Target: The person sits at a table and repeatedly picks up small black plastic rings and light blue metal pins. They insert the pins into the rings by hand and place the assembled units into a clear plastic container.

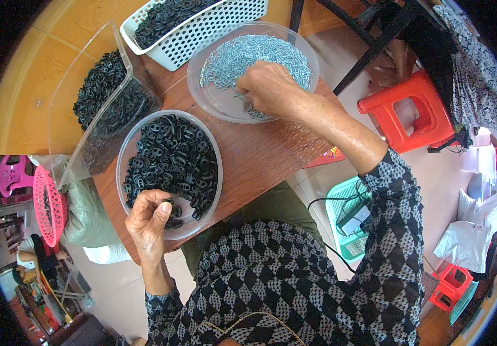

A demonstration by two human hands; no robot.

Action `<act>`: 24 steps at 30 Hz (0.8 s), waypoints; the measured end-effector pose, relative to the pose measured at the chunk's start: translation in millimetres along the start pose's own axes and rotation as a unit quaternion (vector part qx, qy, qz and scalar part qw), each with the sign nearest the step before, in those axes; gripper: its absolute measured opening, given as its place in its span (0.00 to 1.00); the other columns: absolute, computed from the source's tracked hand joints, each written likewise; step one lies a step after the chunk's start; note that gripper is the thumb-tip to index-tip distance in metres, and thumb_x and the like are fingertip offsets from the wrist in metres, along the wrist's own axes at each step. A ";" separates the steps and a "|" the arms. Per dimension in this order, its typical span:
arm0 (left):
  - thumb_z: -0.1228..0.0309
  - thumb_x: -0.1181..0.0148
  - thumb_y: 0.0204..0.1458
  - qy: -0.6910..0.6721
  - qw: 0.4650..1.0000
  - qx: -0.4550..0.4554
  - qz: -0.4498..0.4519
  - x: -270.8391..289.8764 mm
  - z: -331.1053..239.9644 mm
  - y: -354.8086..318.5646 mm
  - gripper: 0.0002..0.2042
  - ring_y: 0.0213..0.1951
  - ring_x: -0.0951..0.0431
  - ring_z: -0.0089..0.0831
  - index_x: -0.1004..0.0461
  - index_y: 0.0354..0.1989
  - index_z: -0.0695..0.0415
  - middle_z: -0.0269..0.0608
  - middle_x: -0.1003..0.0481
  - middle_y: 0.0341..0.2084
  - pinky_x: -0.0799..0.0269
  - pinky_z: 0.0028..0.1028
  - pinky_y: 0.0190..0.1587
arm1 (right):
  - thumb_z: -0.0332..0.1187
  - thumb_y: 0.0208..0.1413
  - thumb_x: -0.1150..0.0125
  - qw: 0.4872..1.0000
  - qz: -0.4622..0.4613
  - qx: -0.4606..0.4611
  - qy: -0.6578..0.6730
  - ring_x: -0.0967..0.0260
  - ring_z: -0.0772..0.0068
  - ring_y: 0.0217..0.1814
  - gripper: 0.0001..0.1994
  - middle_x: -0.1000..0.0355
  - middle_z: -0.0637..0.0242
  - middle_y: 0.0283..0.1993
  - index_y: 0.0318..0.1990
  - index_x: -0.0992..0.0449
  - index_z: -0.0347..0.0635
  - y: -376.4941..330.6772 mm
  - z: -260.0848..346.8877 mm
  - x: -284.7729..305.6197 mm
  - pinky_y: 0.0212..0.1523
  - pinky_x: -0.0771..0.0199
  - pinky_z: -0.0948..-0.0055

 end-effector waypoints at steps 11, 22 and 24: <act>0.76 0.38 0.47 -0.050 0.999 0.021 0.003 -6.1 -2.4 -5.8 0.06 0.25 0.33 0.17 0.25 0.32 0.65 0.34 0.28 0.24 0.37 0.16 0.29 | 0.26 0.39 0.40 0.998 -0.031 0.045 0.005 0.33 0.55 0.39 0.05 0.30 0.59 0.31 0.27 0.25 0.40 5.8 13.5 5.5 0.38 0.34 0.61; 0.75 0.39 0.49 -0.144 0.986 0.077 0.026 -14.9 2.8 -8.0 0.08 0.26 0.26 0.20 0.28 0.34 0.67 0.39 0.25 0.25 0.30 0.17 0.29 | 0.25 0.35 0.42 0.996 -0.045 0.044 0.061 0.31 0.47 0.32 0.04 0.30 0.52 0.25 0.23 0.28 0.36 6.6 23.6 -5.4 0.33 0.34 0.54; 0.76 0.39 0.48 -0.157 0.984 0.076 0.026 -15.7 -0.1 -8.9 0.08 0.26 0.26 0.21 0.28 0.33 0.67 0.40 0.25 0.25 0.30 0.17 0.29 | 0.27 0.39 0.39 0.998 -0.040 0.012 0.053 0.32 0.52 0.36 0.07 0.30 0.56 0.29 0.28 0.26 0.37 8.3 18.7 -2.1 0.37 0.34 0.58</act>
Point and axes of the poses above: each hand's wrist, its own y-axis towards the middle knuckle, its own x-axis out of the back of the hand, z = x × y, the point moved 7 cm from there along y, towards the middle knuckle
